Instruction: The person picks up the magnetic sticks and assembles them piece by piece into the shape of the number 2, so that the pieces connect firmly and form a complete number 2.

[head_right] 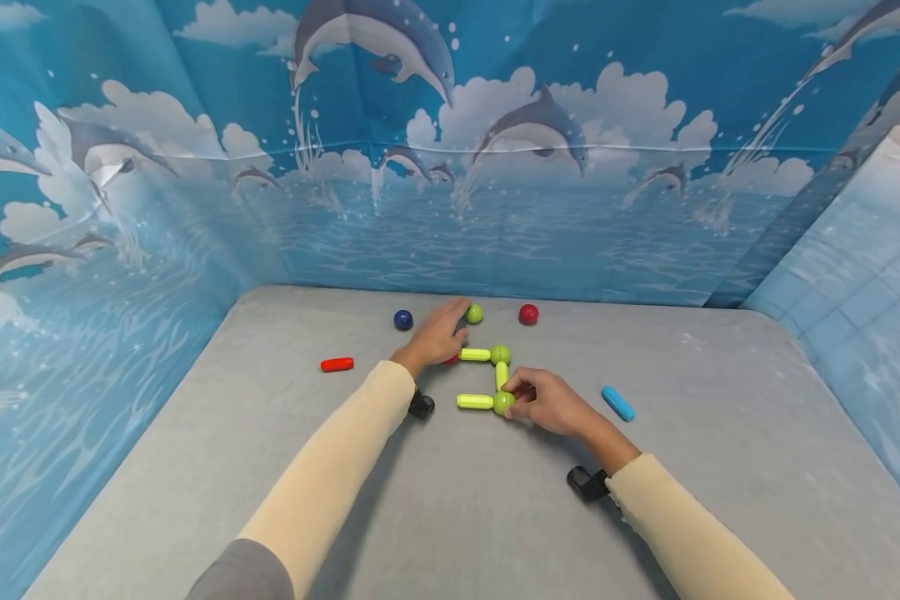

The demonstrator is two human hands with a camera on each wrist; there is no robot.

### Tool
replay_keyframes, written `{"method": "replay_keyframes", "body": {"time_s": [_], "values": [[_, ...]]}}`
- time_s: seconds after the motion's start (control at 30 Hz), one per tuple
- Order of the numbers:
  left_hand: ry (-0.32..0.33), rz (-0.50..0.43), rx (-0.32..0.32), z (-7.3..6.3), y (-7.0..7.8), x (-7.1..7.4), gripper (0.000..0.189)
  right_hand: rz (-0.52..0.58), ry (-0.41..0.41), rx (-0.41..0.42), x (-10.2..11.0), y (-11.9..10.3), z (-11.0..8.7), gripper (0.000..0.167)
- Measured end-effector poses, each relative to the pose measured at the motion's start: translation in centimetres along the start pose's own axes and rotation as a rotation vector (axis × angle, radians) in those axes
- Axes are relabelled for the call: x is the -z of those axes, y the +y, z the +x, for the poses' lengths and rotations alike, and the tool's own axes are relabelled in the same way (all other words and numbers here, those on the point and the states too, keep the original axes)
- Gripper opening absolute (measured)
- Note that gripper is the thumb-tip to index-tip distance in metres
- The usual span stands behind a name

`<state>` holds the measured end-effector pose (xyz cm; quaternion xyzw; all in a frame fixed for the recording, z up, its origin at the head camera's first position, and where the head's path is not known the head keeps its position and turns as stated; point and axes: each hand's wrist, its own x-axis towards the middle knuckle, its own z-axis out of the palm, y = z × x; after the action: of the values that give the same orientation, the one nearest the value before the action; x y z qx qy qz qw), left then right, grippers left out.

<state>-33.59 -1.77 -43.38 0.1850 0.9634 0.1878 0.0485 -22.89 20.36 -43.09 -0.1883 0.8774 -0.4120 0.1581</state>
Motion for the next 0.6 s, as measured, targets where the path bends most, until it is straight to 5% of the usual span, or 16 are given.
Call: {"method": "replay_keyframes", "body": {"time_s": [0.27, 0.6], "values": [[0.188, -0.058, 0.034, 0.25, 0.12, -0.44, 0.034, -0.012, 0.012, -0.014, 0.02, -0.01, -0.11, 0.018], [0.132, -0.18, 0.064, 0.19, 0.36, -0.75, 0.033, 0.0, 0.015, -0.005, -0.18, -0.03, -0.14, 0.02]]}}
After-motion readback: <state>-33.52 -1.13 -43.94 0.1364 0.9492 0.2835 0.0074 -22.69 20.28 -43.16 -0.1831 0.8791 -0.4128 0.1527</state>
